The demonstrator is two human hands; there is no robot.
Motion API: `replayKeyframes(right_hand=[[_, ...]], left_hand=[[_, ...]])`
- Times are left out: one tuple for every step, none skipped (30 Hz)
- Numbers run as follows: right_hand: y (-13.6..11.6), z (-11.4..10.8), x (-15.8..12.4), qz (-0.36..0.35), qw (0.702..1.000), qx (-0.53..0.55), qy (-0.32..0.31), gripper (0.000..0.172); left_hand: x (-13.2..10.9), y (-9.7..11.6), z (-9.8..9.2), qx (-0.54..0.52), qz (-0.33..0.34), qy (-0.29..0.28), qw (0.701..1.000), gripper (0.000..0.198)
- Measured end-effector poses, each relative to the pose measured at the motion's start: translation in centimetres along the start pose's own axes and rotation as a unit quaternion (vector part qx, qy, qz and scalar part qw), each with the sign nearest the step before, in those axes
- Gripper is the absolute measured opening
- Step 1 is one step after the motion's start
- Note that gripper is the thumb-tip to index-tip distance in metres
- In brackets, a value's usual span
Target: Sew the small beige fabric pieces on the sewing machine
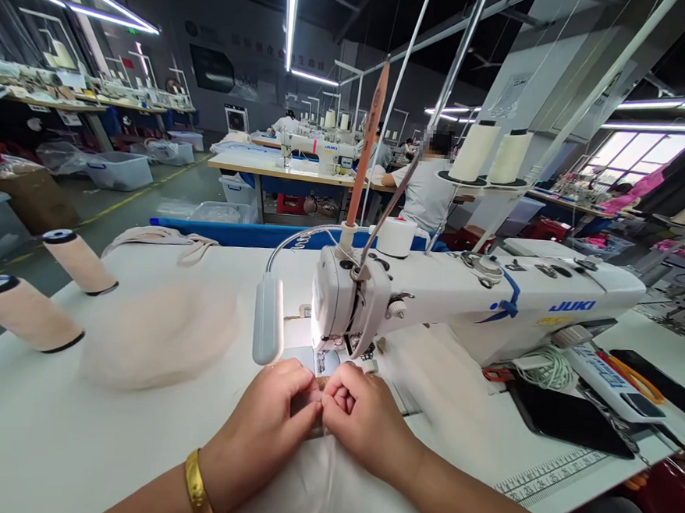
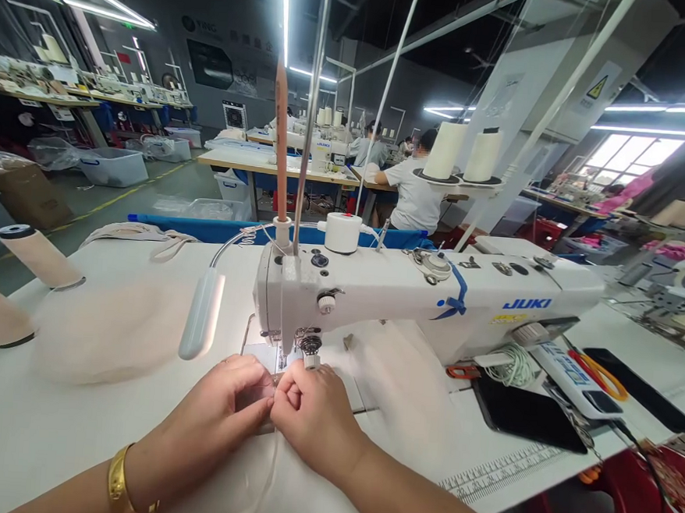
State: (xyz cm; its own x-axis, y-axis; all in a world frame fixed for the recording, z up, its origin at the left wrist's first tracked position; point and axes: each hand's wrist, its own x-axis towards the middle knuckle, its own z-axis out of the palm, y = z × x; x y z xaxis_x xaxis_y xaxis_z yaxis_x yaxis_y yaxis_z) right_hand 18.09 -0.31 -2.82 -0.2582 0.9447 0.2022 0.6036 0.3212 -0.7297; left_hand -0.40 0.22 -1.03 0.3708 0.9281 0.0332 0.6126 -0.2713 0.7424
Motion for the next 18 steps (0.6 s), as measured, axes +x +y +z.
replayKeyframes(right_hand=[[0.0,0.1,0.1,-0.001,1.0,-0.022,0.0,0.022],[-0.1,0.1,0.2,-0.003,0.999,-0.045,-0.001,0.023],[-0.2,0.2,0.3,-0.004,0.998,-0.066,-0.001,0.024],[-0.3,0.2,0.4,-0.004,0.997,-0.082,-0.001,0.026],[-0.3,0.1,0.4,-0.003,0.996,-0.092,-0.002,0.027],[-0.4,0.1,0.5,0.001,0.995,-0.096,-0.002,0.027],[-0.5,0.1,0.5,0.005,0.995,-0.097,0.0,0.026],[-0.4,0.1,0.5,0.008,0.995,-0.096,0.004,0.025],[-0.4,0.1,0.5,0.008,0.995,-0.094,0.008,0.023],[-0.3,0.2,0.5,0.005,0.996,-0.094,0.013,0.022],[-0.1,0.2,0.5,-0.003,0.995,-0.095,0.019,0.022],[0.1,0.2,0.4,-0.017,0.995,-0.099,0.026,0.021],[0.4,0.2,0.4,-0.036,0.993,-0.104,0.03,0.02],[0.6,0.1,0.3,-0.059,0.991,-0.112,0.032,0.02],[0.9,0.1,0.3,-0.084,0.989,-0.12,0.031,0.02],[1.1,0.0,0.2,-0.11,0.985,-0.128,0.027,0.02],[1.3,-0.2,0.1,-0.135,0.982,-0.134,0.021,0.02],[1.4,-0.3,0.1,-0.158,0.978,-0.138,0.015,0.02]], left_hand=[[0.0,-0.1,0.2,0.051,0.026,0.015,0.998,0.02],[0.0,-0.3,0.4,0.096,0.048,0.034,0.994,0.018],[0.0,-0.4,0.5,0.134,0.066,0.058,0.987,0.016],[0.0,-0.5,0.7,0.165,0.086,0.084,0.979,0.014],[-0.1,-0.7,0.9,0.192,0.111,0.108,0.969,0.014],[-0.2,-0.8,1.1,0.213,0.142,0.127,0.958,0.017],[-0.3,-0.9,1.2,0.227,0.178,0.134,0.948,0.022],[-0.4,-1.1,1.3,0.236,0.213,0.127,0.939,0.027],[-0.4,-1.2,1.3,0.24,0.244,0.111,0.933,0.031],[-0.5,-1.3,1.3,0.241,0.267,0.094,0.928,0.033],[-0.5,-1.4,1.2,0.24,0.281,0.081,0.926,0.033],[-0.6,-1.4,1.1,0.24,0.285,0.072,0.925,0.033],[-0.6,-1.4,1.0,0.24,0.282,0.068,0.926,0.034],[-0.6,-1.4,0.8,0.241,0.278,0.069,0.927,0.035],[-0.7,-1.4,0.7,0.242,0.276,0.072,0.928,0.036],[-0.7,-1.4,0.6,0.242,0.274,0.074,0.928,0.037],[-0.7,-1.4,0.5,0.242,0.273,0.075,0.928,0.037],[-0.7,-1.4,0.5,0.241,0.274,0.075,0.928,0.037]])
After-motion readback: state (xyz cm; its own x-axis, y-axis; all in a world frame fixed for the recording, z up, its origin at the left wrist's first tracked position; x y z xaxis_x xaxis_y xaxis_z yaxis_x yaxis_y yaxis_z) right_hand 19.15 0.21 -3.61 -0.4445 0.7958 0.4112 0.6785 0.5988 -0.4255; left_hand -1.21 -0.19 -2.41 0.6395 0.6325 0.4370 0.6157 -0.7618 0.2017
